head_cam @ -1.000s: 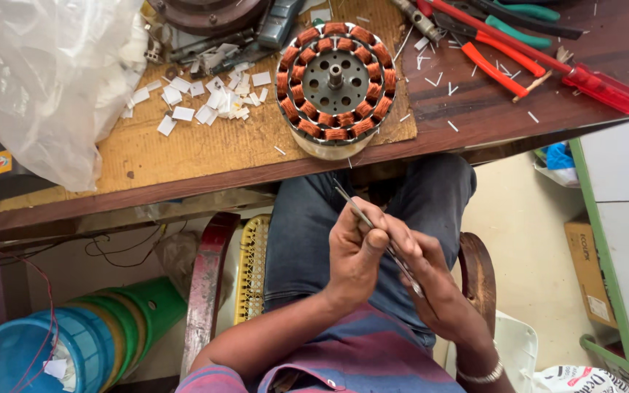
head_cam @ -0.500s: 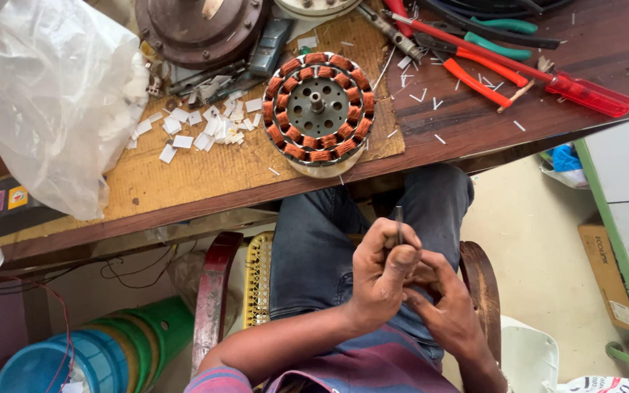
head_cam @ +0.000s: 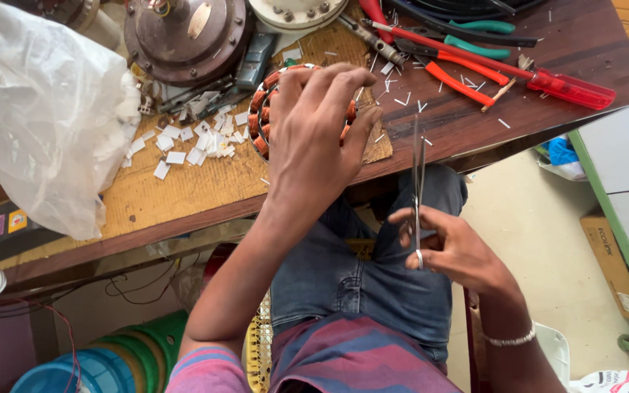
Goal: The person inserts small white insulating pieces into slots on a circular copper-wound stator, then uses a screwdriver to press and adjust the pieces. The person also picks up and places the stator on the workbench during the process.
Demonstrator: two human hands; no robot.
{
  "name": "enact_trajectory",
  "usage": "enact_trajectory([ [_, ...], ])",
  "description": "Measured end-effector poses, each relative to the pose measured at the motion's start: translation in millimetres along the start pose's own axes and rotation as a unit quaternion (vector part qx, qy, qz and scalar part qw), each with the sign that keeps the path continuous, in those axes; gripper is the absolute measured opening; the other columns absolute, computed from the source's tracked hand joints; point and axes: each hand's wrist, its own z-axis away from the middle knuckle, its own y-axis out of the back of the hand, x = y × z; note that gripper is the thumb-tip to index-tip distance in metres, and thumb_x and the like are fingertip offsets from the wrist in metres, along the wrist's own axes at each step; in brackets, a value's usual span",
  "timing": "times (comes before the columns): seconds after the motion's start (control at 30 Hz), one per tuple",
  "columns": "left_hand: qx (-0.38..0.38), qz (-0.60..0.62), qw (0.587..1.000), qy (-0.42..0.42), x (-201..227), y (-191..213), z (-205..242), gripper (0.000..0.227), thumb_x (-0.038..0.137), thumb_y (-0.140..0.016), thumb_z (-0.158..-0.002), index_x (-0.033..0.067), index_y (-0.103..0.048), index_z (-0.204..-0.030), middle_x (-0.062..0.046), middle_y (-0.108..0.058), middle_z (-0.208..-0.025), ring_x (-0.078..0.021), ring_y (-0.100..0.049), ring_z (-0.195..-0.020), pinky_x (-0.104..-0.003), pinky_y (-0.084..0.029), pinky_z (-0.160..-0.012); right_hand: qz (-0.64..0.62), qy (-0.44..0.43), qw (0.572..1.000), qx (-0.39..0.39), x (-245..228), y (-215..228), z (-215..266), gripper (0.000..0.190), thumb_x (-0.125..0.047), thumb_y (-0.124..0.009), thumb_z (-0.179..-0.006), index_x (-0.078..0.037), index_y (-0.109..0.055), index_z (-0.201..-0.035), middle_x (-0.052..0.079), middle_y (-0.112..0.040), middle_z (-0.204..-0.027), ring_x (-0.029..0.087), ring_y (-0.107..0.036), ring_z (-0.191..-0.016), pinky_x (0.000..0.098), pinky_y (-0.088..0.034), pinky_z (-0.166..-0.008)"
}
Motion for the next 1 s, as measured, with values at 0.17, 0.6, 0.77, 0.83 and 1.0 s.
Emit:
enact_trajectory([
  [0.17,-0.005,-0.016,1.000,-0.003,-4.0,-13.1,-0.9,0.010,0.020,-0.074,-0.098,0.0158,-0.071,-0.107,0.004,-0.072,-0.104,-0.0227,-0.059,-0.105,-0.042,-0.037,-0.090,-0.056,0.044,0.996,-0.062,-20.0,-3.7,-18.8,0.069,-0.005,-0.085,-0.068,-0.007,-0.065,-0.134,0.000,-0.063,-0.091,0.006,-0.060,-0.082,0.0223,-0.052,-0.073],
  [0.6,-0.010,0.047,0.999,0.014,-8.1,-11.1,3.5,0.006,0.015,-0.074,-0.098,0.0130,-0.072,-0.103,0.003,-0.072,-0.097,-0.0187,-0.059,-0.093,-0.038,-0.036,-0.086,-0.113,0.064,0.990,-0.051,-17.3,-14.4,-28.3,0.054,-0.011,-0.082,-0.076,0.004,-0.071,-0.127,-0.001,-0.066,-0.079,0.006,-0.058,-0.071,0.0221,-0.049,-0.064],
  [0.77,-0.011,0.048,0.999,0.019,-8.1,-11.0,3.7,0.006,0.015,-0.074,-0.097,0.0126,-0.071,-0.102,0.003,-0.072,-0.095,-0.0187,-0.059,-0.090,-0.038,-0.035,-0.085,-0.106,0.062,0.992,-0.037,-12.3,-12.3,-26.5,0.051,-0.010,-0.082,-0.076,0.005,-0.072,-0.124,0.000,-0.066,-0.078,0.006,-0.059,-0.071,0.0220,-0.048,-0.064],
  [0.83,-0.013,0.046,0.999,0.022,-7.9,-11.1,4.2,0.006,0.016,-0.074,-0.097,0.0124,-0.071,-0.102,0.003,-0.071,-0.094,-0.0191,-0.058,-0.090,-0.038,-0.035,-0.085,-0.097,0.061,0.993,-0.038,-9.5,-11.4,-25.9,0.050,-0.010,-0.081,-0.076,0.005,-0.073,-0.123,0.000,-0.067,-0.078,0.006,-0.060,-0.071,0.0224,-0.050,-0.064],
  [1.0,-0.012,0.050,0.998,0.018,-8.0,-10.6,4.2,0.007,0.016,-0.074,-0.097,0.0126,-0.070,-0.102,0.002,-0.070,-0.094,-0.0195,-0.059,-0.091,-0.039,-0.035,-0.086,-0.103,0.068,0.992,-0.039,-1.7,-8.7,-26.5,0.041,-0.012,-0.078,-0.081,0.006,-0.073,-0.118,0.001,-0.069,-0.079,0.007,-0.063,-0.072,0.0229,-0.053,-0.067],
])
